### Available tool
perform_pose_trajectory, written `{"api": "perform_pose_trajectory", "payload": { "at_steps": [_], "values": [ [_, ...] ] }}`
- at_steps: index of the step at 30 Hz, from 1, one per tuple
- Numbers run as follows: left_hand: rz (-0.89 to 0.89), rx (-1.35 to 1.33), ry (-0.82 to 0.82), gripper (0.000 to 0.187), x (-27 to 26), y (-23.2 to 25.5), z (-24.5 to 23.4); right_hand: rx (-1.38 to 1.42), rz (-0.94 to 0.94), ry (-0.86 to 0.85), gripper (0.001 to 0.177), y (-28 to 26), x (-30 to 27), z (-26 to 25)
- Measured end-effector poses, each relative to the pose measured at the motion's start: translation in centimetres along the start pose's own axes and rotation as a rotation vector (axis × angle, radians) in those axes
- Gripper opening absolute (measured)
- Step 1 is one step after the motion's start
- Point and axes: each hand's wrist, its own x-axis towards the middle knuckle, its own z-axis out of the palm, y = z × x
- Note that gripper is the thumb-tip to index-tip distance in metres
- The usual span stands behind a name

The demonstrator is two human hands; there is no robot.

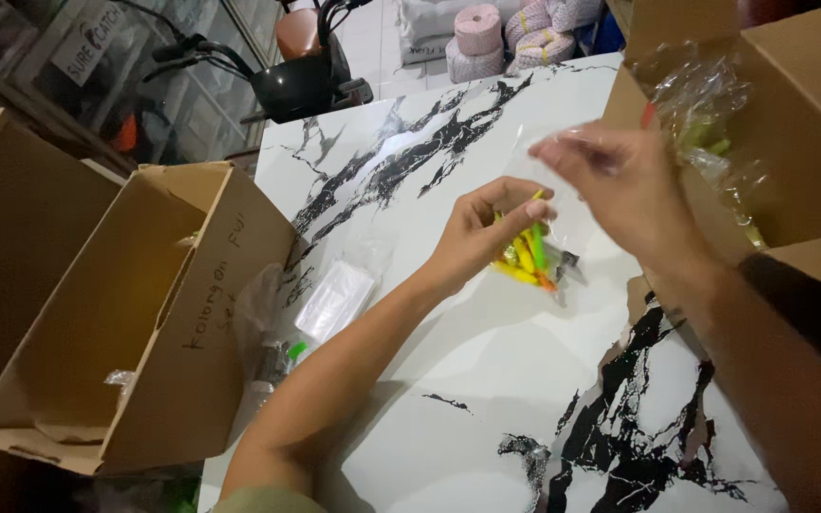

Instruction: The person sorts and packages fishing lures by placing small rubber lures into plastic bags, stapling the bags shut, and placing them into a cardboard box.

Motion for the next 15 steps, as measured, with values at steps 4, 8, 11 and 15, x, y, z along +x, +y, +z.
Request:
{"api": "perform_pose_trajectory", "payload": {
  "at_steps": [4, 8, 11, 15],
  "values": [
    [-0.005, -0.127, 0.036, 0.026, 0.4, 0.5, -0.6, -0.227, 0.139, -0.108, 0.016, -7.2, 0.6, -1.1],
    [-0.013, 0.05, 0.032, 0.023, 0.5, 2.1, -1.2, -0.657, -0.084, -0.03, 0.013, -7.1, 1.2, -2.1],
    [-0.026, -0.155, -0.243, 0.059, 0.7, 1.2, -2.4, -0.208, -0.035, -0.343, 0.02, -6.8, 1.8, -2.6],
    [-0.071, -0.095, -0.263, 0.045, -0.6, 3.4, 0.1, -0.547, 0.013, -0.039, 0.027, -7.1, 0.7, -1.1]
  ]
}}
